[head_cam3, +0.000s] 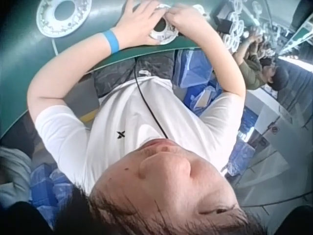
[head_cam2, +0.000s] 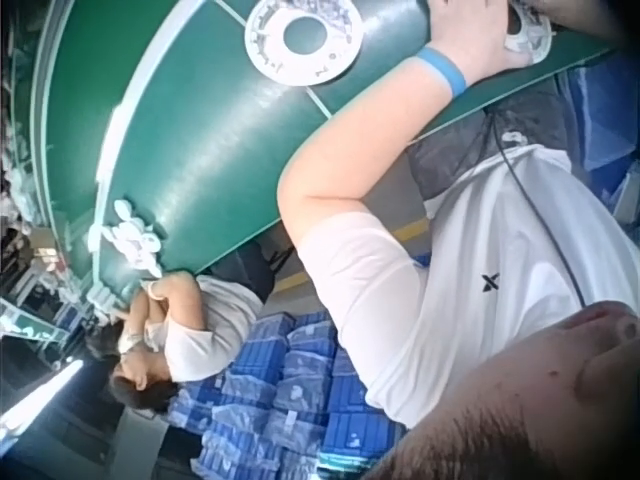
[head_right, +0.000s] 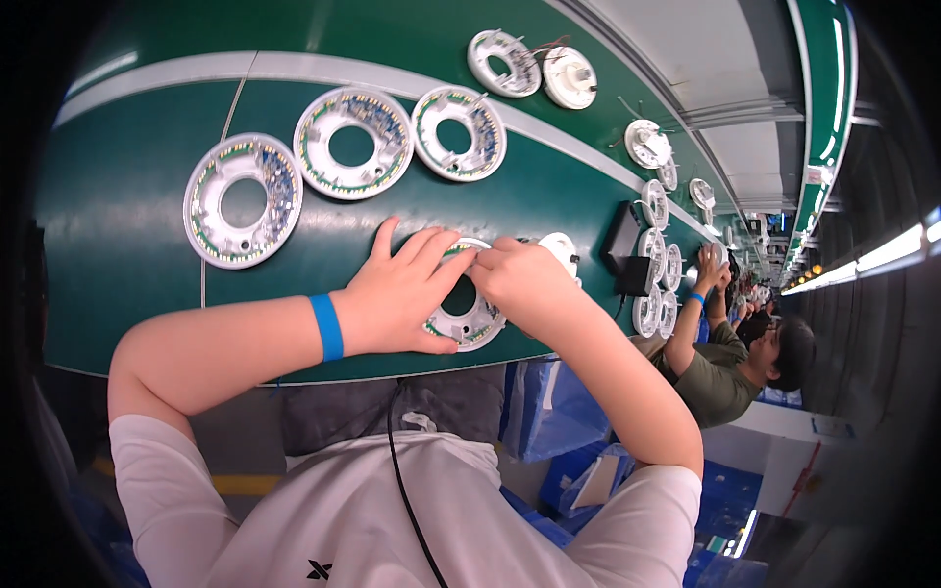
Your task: Assembling circular LED light fixture components on a production line.
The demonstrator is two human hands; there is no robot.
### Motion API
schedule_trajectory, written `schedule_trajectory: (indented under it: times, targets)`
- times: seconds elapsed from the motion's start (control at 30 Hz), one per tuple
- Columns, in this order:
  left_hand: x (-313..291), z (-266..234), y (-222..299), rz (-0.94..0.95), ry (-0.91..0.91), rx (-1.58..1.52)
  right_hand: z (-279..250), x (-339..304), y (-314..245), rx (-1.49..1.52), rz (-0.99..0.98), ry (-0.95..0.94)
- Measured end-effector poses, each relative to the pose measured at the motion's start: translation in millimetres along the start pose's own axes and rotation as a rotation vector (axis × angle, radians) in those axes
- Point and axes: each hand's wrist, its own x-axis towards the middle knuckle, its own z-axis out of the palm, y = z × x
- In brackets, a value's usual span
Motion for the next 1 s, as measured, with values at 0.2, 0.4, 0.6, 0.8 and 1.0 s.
schedule_trajectory:
  times: [0.2,0.4,0.6,0.8,1.0]
  targets:
    - [-1,1,-1,0.035,0.001,0.003,18,-2,-5,0.177,0.284,0.046]
    - [2,-14,6,-0.005,-0.047,0.037,25,1,-20,0.244,0.479,0.098]
    - [3,-13,2,-0.064,-0.102,0.007,16,-24,-9,0.137,0.38,0.416]
    - [0,-26,14,-0.099,-0.004,0.029,91,-107,12,0.669,1.159,1.061]
    - [-15,-6,24,-0.323,0.132,0.137,135,-124,7,1.779,0.932,0.876]
